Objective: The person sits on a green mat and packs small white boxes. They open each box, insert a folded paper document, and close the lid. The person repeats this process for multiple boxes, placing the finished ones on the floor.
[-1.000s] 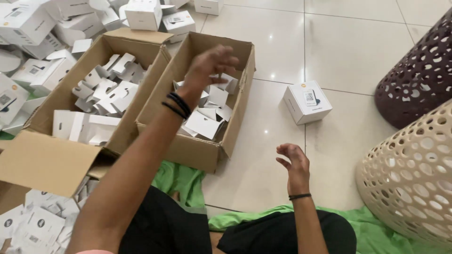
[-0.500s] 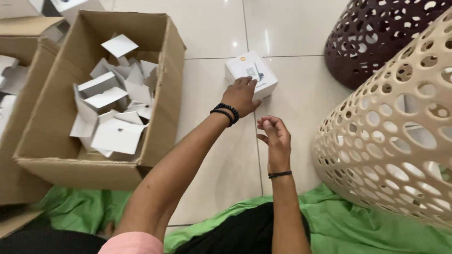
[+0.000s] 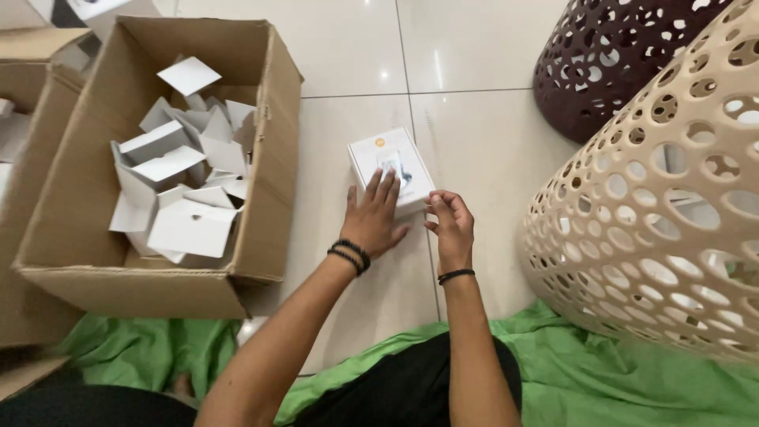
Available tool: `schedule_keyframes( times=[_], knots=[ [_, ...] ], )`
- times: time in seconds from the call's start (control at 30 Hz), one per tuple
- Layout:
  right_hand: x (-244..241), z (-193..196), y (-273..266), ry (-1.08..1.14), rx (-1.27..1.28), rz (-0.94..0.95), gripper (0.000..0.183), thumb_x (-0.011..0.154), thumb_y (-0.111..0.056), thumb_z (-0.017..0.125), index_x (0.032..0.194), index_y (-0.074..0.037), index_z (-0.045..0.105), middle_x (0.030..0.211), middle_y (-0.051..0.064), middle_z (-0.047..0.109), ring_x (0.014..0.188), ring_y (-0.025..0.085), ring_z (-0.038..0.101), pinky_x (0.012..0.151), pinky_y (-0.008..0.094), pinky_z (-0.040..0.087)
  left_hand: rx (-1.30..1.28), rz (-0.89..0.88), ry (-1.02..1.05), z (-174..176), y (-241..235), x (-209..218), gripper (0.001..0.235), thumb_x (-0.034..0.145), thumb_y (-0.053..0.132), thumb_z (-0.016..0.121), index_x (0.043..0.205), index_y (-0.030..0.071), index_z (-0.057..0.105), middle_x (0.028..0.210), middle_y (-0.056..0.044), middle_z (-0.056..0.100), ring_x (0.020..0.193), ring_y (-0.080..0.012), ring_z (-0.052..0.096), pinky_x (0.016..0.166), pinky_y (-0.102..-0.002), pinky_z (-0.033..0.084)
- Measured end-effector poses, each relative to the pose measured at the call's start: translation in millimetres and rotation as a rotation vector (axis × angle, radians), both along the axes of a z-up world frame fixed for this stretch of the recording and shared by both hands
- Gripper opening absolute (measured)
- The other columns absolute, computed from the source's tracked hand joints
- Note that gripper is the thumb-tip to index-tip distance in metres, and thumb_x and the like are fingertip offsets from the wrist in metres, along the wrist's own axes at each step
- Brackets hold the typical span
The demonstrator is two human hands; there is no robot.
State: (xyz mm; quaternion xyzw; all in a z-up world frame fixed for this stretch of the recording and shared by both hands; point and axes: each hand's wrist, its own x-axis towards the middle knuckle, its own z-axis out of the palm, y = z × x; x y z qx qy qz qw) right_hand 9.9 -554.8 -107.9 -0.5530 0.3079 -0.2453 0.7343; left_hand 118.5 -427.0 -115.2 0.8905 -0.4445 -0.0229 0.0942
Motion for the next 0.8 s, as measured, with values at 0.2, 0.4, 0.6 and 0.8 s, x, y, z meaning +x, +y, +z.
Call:
schedule_keyframes(
  times=[0.2, 0.4, 0.6, 0.8],
  knots=[
    [1.1, -39.7, 46.2, 0.222, -0.434, 0.115, 0.042, 0.093, -0.032, 0.071, 0.124, -0.006, 0.063, 0.116, 0.008, 0.067, 0.102, 0.019, 0.065, 0.089, 0.032, 0.054, -0.104, -0.066, -0.041, 5.6, 132.0, -78.9, 0.082, 0.09, 0.053, 0.065, 0.15, 0.004, 0.037, 0.161, -0.012, 0.03, 0.151, -0.0284, 0.021, 0.111, -0.072, 0.023],
    [-21.6, -34.0, 107.4, 0.451, -0.459, 0.522, 0.077, 0.085, -0.051, 0.07, 0.148, -0.015, 0.045, 0.133, 0.014, 0.064, 0.114, 0.023, 0.067, 0.094, 0.037, 0.054, -0.38, 0.014, 0.015, -22.1, 218.8, -115.1, 0.041, 0.1, 0.033, 0.063, 0.136, 0.014, 0.055, 0.159, -0.008, 0.047, 0.155, -0.0298, 0.035, 0.124, -0.055, 0.029],
    [-47.0, -24.3, 144.8, 0.665, -0.451, 0.557, 0.079, 0.092, -0.063, 0.058, 0.153, -0.015, 0.046, 0.128, 0.016, 0.069, 0.109, 0.027, 0.072, 0.089, 0.038, 0.056, -0.852, 0.593, 0.69, -69.1, 223.6, -98.9, 0.065, 0.096, 0.045, 0.061, 0.143, 0.003, 0.049, 0.148, -0.02, 0.05, 0.139, -0.0364, 0.046, 0.116, -0.044, 0.036],
    [-73.4, -28.5, 177.4, 0.451, -0.129, 0.552, 0.082, 0.086, -0.052, 0.065, 0.15, -0.007, 0.042, 0.127, 0.015, 0.068, 0.109, 0.025, 0.069, 0.082, 0.041, 0.06, -0.982, 0.516, 1.155, -26.2, 243.9, -113.8, 0.083, 0.087, 0.06, 0.062, 0.152, 0.013, 0.04, 0.151, -0.012, 0.05, 0.14, -0.0262, 0.047, 0.116, -0.039, 0.033]
  ],
)
